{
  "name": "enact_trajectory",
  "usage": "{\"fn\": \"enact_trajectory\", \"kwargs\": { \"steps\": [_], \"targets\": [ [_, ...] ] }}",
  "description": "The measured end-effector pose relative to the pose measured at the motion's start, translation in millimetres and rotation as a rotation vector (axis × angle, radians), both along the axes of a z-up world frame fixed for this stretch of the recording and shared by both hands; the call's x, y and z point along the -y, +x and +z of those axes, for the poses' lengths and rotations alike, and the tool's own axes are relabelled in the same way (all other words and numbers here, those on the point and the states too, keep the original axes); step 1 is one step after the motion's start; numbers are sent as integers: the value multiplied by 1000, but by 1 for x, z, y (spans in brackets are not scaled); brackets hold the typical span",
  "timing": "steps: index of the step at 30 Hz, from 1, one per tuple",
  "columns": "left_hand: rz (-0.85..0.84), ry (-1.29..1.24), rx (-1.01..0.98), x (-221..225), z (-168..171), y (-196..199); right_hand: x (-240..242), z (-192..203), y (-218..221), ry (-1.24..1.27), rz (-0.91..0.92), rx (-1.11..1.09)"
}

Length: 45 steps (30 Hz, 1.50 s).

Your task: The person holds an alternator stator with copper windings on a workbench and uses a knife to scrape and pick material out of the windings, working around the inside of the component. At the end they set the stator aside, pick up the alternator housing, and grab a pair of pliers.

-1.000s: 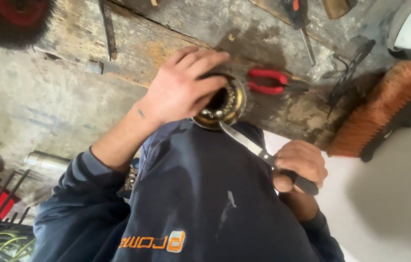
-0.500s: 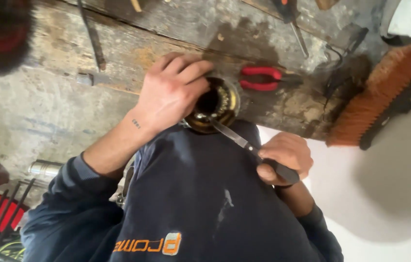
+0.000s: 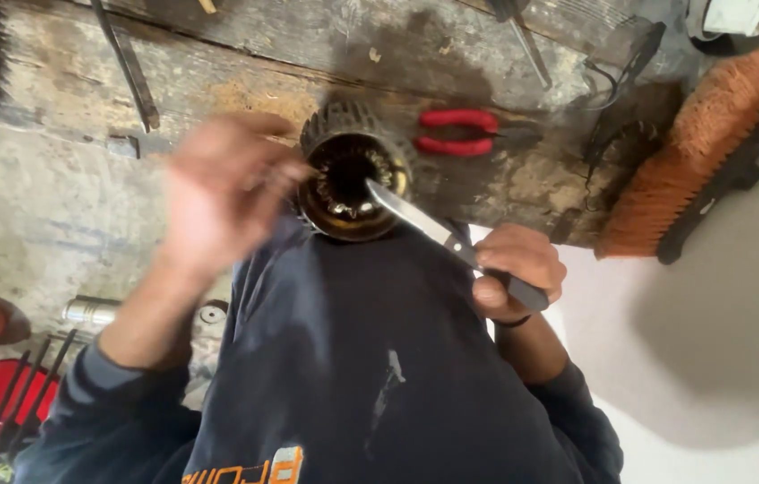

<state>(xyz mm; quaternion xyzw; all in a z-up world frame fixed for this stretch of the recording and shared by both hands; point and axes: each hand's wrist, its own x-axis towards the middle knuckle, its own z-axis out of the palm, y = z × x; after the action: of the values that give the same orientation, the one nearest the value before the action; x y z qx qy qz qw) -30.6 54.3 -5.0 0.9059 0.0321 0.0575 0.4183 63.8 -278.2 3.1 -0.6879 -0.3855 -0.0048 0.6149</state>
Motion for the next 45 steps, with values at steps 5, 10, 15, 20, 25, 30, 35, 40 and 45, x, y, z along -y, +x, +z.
{"fn": "enact_trajectory", "kwargs": {
  "steps": [5, 10, 15, 20, 25, 30, 35, 40, 45],
  "targets": [
    [199, 336, 22, -24, 29, -2, 8, -7, 2, 23, 15, 17],
    [193, 107, 10, -13, -18, -31, 4, -5, 9, 13, 80, 70],
    [114, -93, -34, 2, -13, -7, 2, -1, 16, 2, 95, 89],
    [-307, -197, 40, 2, -41, 8, 3, 3, 15, -39, 60, 174],
    [-489, -52, -54, -3, -42, 3, 5, 6, 1, -81, 13, 132],
    [-368, -82, 50, 1, -42, -3, -4, 11, -10, -134, -48, 129],
    [-304, -64, 131, 7, -37, 1, -7, 12, -20, -239, -46, 160],
    [-219, -23, 121, 17, -37, -8, -6, -6, -39, -85, -190, -9],
    [-23, -46, 129, 63, -42, -21, -11, -8, -31, -101, -176, 128]
  ]
}}
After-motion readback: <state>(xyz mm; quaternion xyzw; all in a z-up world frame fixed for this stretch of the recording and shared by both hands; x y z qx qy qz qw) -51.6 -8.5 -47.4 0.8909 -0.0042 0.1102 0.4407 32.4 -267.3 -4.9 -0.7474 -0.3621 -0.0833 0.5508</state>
